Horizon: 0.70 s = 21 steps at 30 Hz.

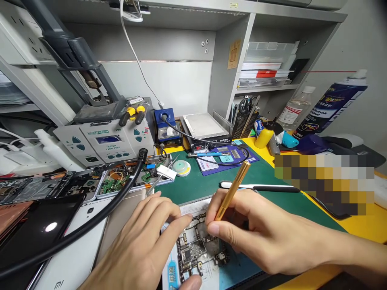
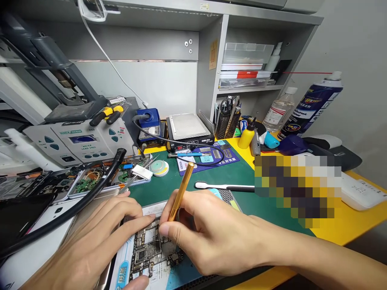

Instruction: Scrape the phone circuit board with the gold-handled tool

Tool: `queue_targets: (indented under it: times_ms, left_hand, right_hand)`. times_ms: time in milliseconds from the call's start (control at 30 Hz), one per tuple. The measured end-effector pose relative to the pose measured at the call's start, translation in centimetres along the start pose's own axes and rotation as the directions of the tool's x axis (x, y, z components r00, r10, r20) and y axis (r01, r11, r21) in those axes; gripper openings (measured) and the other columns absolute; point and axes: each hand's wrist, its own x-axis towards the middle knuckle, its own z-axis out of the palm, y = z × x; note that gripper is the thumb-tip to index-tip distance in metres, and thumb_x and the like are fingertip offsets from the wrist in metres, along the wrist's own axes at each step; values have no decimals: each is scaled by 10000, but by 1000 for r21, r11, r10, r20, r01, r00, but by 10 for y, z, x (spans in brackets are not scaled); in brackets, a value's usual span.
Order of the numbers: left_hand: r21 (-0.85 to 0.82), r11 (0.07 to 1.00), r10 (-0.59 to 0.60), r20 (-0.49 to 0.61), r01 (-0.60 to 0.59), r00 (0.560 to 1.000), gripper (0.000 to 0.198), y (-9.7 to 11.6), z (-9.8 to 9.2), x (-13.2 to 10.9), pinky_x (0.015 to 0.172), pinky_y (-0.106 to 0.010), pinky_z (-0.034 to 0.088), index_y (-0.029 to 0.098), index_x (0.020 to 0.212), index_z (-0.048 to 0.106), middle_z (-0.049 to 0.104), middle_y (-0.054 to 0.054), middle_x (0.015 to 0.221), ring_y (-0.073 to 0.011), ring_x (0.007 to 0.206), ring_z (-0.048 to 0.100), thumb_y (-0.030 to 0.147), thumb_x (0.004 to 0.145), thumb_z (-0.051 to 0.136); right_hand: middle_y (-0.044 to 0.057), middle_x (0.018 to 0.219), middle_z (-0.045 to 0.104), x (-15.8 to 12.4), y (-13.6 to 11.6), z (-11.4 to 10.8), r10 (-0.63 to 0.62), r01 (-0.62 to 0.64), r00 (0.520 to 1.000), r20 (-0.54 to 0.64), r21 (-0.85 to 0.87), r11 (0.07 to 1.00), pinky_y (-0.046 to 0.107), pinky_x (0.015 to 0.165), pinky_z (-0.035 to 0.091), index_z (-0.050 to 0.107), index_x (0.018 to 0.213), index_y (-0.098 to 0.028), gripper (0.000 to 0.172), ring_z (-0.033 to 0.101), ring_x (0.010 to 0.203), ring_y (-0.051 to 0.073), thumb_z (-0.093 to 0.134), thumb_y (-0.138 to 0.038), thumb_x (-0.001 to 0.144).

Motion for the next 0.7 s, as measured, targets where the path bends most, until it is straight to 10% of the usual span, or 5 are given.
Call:
queue_targets:
  times_ms: [700]
  left_hand:
    - [28,999,43,-16,-42,999,409,1,-2,-1,977,-485,411,190,1202,552,531,-85,1112,-305,1085,507,260,809,642]
  right_hand:
    - [-30,777,552,11,-7,-14,43,-71,983,178,154,985,140,518,452,572,989,-166,74,582,614,84,623,-215,965]
